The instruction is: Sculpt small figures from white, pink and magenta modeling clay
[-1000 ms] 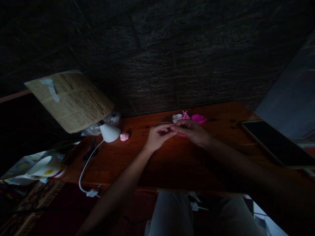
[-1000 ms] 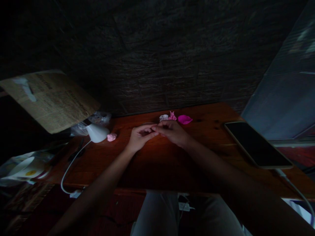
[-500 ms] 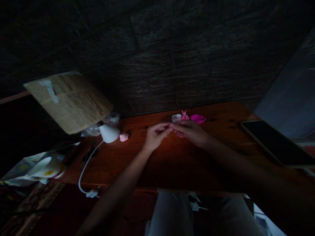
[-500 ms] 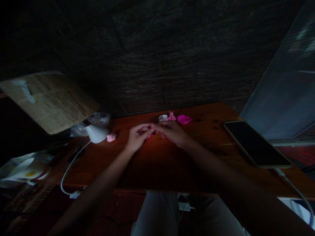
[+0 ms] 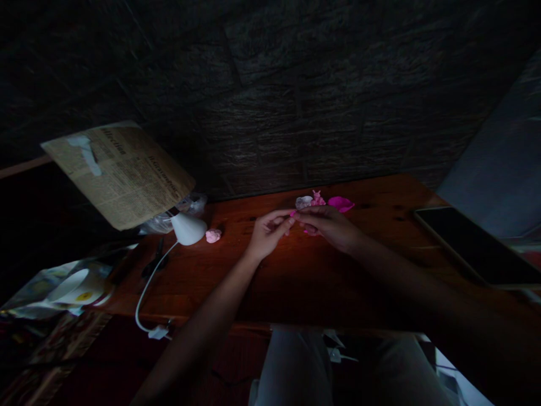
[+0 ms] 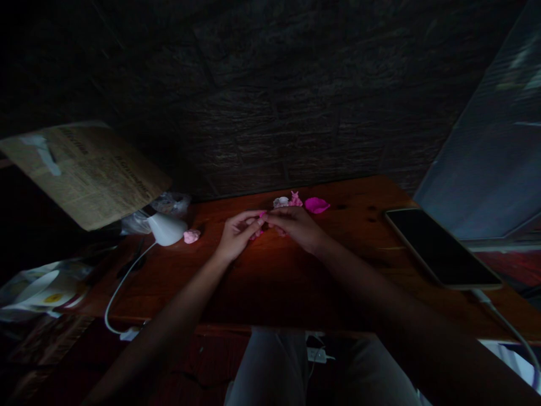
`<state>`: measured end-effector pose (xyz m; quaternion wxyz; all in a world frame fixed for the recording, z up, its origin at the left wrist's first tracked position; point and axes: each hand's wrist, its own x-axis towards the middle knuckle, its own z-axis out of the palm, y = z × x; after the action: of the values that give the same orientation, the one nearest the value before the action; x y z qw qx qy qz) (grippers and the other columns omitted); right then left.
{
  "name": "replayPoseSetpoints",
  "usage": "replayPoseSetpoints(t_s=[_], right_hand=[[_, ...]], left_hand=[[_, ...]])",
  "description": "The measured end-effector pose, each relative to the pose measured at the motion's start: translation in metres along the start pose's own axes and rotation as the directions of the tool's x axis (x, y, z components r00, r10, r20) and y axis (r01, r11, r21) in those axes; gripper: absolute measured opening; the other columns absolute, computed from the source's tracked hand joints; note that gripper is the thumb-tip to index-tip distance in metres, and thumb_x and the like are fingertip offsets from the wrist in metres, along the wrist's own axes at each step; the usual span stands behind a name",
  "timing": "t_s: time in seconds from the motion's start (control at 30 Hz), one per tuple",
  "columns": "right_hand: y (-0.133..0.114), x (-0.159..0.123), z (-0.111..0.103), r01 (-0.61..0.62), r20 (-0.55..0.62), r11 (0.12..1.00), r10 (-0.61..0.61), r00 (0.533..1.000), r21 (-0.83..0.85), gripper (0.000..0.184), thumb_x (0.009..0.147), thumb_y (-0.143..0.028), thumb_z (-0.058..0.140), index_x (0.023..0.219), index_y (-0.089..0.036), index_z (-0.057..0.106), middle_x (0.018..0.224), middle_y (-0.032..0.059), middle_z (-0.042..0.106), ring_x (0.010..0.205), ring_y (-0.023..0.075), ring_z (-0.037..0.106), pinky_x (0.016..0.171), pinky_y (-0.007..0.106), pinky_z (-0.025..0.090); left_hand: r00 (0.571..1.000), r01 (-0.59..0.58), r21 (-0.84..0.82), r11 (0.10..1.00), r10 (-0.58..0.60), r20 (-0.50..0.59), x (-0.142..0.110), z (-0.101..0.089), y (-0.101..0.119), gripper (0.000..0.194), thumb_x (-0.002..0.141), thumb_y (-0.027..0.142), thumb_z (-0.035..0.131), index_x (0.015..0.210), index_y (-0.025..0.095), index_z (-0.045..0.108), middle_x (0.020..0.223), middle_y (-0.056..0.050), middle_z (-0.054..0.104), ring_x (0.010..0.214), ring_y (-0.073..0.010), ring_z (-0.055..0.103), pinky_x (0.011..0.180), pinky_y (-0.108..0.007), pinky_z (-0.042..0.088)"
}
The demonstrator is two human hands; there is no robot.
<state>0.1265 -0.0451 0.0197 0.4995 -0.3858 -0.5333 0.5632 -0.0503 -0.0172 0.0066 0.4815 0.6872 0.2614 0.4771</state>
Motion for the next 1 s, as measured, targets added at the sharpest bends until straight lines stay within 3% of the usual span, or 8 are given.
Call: replayPoseSetpoints(t_s=[0.33,0.57,0.77,0.87,1.0], right_hand=[[0.0019,0.0017,0.0006,-0.003,-0.038,1.000,0.003,0.999,-0.007,0.029,0.071,-0.045,0.075,0.067,-0.019,0.061,0.060,-0.0031,0.053,0.054,0.0093,0.041,0.052,0.027,0.032],[0.0033,0.0008,0.0007,0.098,-0.028,0.994,-0.099,0.995,-0.036,0.024,0.075,-0.039,0.066,0.064,-0.022,0.053,0.054,-0.0061,0.044,0.051,0.0094,0.037,0.052,0.027,0.030],[0.0000,-0.0011,-0.0009,0.209,0.027,0.962,-0.208,0.978,-0.175,0.022,0.078,-0.038,0.066,0.068,-0.020,0.059,0.064,-0.0034,0.055,0.058,0.0102,0.045,0.056,0.027,0.035],[-0.0018,-0.0018,-0.0009,0.276,0.095,0.923,-0.260,0.961,-0.268,0.025,0.082,-0.041,0.067,0.071,-0.019,0.063,0.064,-0.0028,0.056,0.061,0.0110,0.047,0.059,0.027,0.038],[-0.0008,-0.0022,0.0000,0.248,0.113,0.940,-0.227,0.967,-0.234,0.031,0.084,-0.049,0.067,0.077,-0.019,0.068,0.069,-0.0011,0.061,0.058,0.0100,0.046,0.055,0.027,0.037]], left_hand=[[0.999,0.042,0.011,0.999,-0.042,0.027,-0.0012,-0.0015,-0.0020,0.041,0.083,0.046,0.073,0.112,0.018,0.074,0.060,0.002,0.061,0.051,-0.0071,0.050,0.046,-0.020,0.035],[0.998,0.053,0.011,0.999,-0.053,0.029,-0.0025,0.0008,-0.0005,0.040,0.081,0.048,0.074,0.107,0.018,0.077,0.057,0.003,0.059,0.050,-0.0061,0.047,0.048,-0.020,0.036],[0.996,0.086,-0.076,0.993,-0.086,-0.003,-0.0015,0.0014,-0.0023,0.034,0.079,0.047,0.076,0.097,0.017,0.077,0.076,-0.003,0.071,0.054,-0.0061,0.051,0.048,-0.020,0.036],[0.994,0.104,-0.114,0.988,-0.109,-0.034,0.0006,0.0007,-0.0049,0.033,0.078,0.048,0.077,0.086,0.016,0.075,0.067,0.000,0.066,0.051,-0.0052,0.048,0.046,-0.018,0.033],[0.988,0.136,-0.133,0.982,-0.145,-0.056,0.0022,-0.0001,-0.0051,0.037,0.075,0.051,0.078,0.084,0.016,0.073,0.060,0.002,0.060,0.049,-0.0052,0.046,0.044,-0.018,0.031]])
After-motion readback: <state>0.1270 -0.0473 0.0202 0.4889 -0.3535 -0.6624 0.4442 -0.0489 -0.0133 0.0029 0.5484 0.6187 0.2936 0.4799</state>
